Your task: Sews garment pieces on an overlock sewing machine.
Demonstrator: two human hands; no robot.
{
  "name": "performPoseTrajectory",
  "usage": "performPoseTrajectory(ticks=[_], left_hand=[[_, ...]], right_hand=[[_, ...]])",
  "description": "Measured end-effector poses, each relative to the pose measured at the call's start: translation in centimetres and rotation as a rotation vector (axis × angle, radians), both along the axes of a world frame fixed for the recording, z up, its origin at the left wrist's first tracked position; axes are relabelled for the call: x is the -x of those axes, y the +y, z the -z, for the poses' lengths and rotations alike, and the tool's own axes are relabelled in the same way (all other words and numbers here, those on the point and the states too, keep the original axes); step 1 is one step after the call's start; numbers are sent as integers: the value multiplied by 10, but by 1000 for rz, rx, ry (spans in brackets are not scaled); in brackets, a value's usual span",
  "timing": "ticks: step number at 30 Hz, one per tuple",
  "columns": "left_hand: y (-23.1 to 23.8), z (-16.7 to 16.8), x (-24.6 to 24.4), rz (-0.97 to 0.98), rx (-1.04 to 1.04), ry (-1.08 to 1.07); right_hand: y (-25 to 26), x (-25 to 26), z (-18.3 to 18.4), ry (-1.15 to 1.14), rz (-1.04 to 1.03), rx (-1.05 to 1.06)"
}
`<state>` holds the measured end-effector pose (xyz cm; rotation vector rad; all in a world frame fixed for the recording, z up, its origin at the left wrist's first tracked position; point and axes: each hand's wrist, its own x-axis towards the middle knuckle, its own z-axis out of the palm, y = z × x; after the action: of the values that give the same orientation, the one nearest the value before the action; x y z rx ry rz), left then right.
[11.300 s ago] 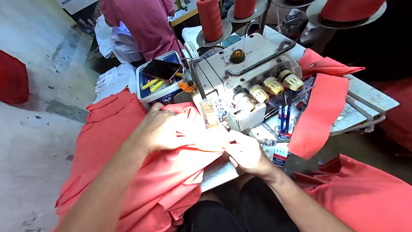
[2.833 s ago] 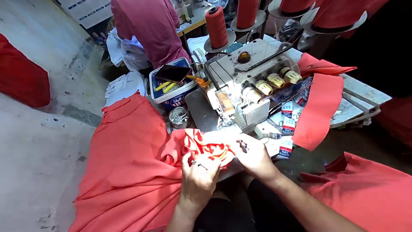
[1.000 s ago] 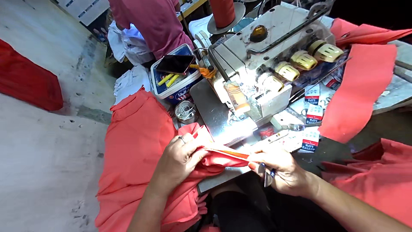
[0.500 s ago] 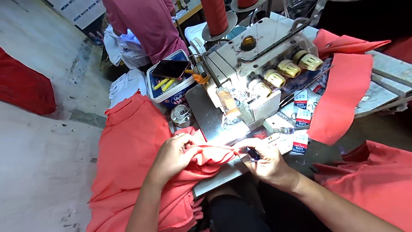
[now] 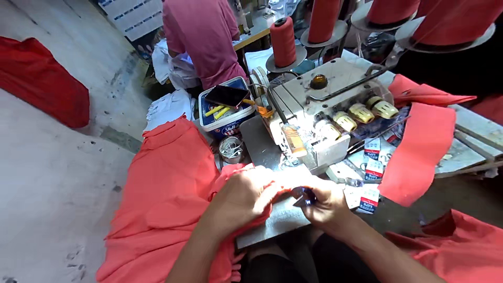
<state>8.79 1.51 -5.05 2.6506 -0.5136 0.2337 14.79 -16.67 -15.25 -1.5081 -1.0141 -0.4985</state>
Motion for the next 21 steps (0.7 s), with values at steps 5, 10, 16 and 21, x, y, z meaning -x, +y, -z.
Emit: performPoseTrajectory(ticks=[5,10,16,21], left_hand=[[34,-15,-32,-186,281,-70],[40,-21,-58,-210,510,-95],[30,-22,-66,-188,632,-61],[26,-16,-66,-90,524,-18]], right_hand=[[-1,-10,24,-8,303,157],[-4,-8,41,-55,329,143],[-2,-9,47,-57,325,96],[-1,-9,49,-63,333,69]])
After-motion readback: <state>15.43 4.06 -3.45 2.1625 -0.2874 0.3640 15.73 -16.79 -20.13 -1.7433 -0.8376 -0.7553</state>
